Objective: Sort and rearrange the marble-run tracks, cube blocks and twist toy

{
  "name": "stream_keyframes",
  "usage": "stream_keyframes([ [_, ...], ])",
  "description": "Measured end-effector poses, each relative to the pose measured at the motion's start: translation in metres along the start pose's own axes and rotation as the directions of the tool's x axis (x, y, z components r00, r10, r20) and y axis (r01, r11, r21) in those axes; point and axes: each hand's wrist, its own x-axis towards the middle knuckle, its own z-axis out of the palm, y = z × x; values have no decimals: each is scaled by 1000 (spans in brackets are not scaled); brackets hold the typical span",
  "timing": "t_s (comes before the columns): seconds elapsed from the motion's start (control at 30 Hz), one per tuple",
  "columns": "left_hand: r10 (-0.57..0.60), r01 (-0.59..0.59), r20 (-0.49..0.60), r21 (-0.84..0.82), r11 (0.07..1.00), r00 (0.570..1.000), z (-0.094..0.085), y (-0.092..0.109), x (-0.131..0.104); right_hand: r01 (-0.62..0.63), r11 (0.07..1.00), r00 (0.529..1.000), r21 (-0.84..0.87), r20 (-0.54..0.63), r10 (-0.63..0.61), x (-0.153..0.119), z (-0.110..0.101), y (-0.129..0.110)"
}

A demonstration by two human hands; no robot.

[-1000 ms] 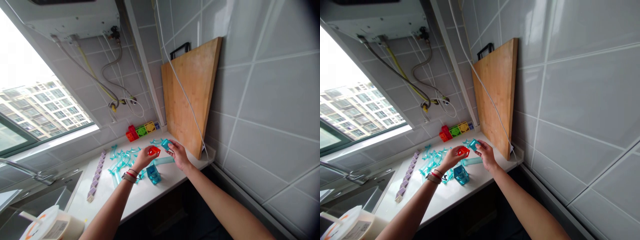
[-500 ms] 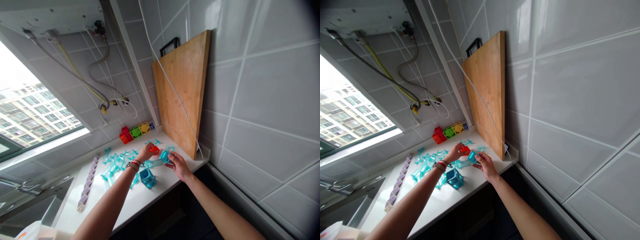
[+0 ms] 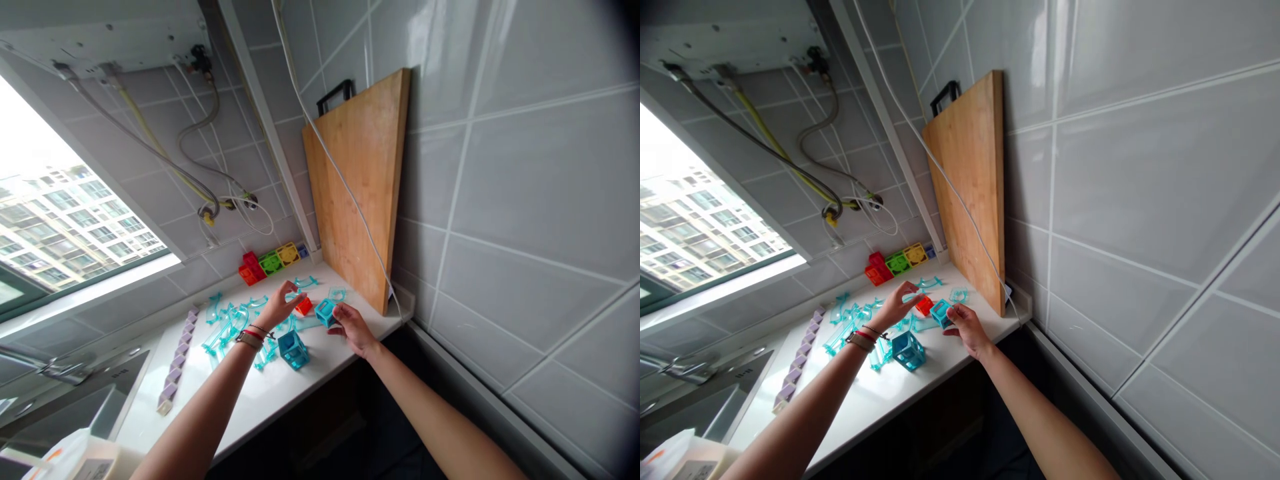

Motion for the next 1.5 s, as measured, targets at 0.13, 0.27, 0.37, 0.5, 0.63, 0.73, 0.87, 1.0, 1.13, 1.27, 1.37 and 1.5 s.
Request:
stream_keyframes([
  [0.13,71,-55,169,-102,993,983,-11,34,-18,42,990,999,-137,-20,-45,1,2,6],
  [0.27,116,-114,277,-25,993,954,-8,56,-36,45,979,998,-200,51,-35,1,3,12],
  [0.37,123,-139,233,53,989,965,-1,61,-40,73,975,994,-212,91,-55,0,1,13],
  [0.5,114,-113,166,-13,993,980,-3,59,-37,137,976,989,-169,83,-124,-2,0,11],
  [0.63,60,-35,85,-268,963,995,-24,54,-53,124,968,990,-218,88,-107,-3,1,8],
  [0.73,-1,6,15,-372,928,1000,-39,47,-84,121,953,988,-278,127,-88,-4,2,9],
  [0.87,-180,110,-116,-452,885,977,-38,30,-125,147,929,982,-340,162,-96,-6,3,10],
  [1.0,-281,160,-163,-520,839,946,-26,19,-141,138,916,983,-377,168,-79,-7,6,9],
  [1.13,-258,134,-166,-534,835,952,-22,18,-139,115,917,988,-382,137,-66,-7,7,7],
  [1.27,-239,129,-153,-516,847,959,-21,14,-140,110,922,987,-371,150,-58,-7,7,8],
  [1.37,-226,127,-132,-518,846,965,-19,7,-142,110,924,987,-366,150,-58,-6,6,11],
  [1.5,-215,125,-119,-515,848,969,-16,2,-143,111,920,988,-375,141,-62,-7,7,12],
])
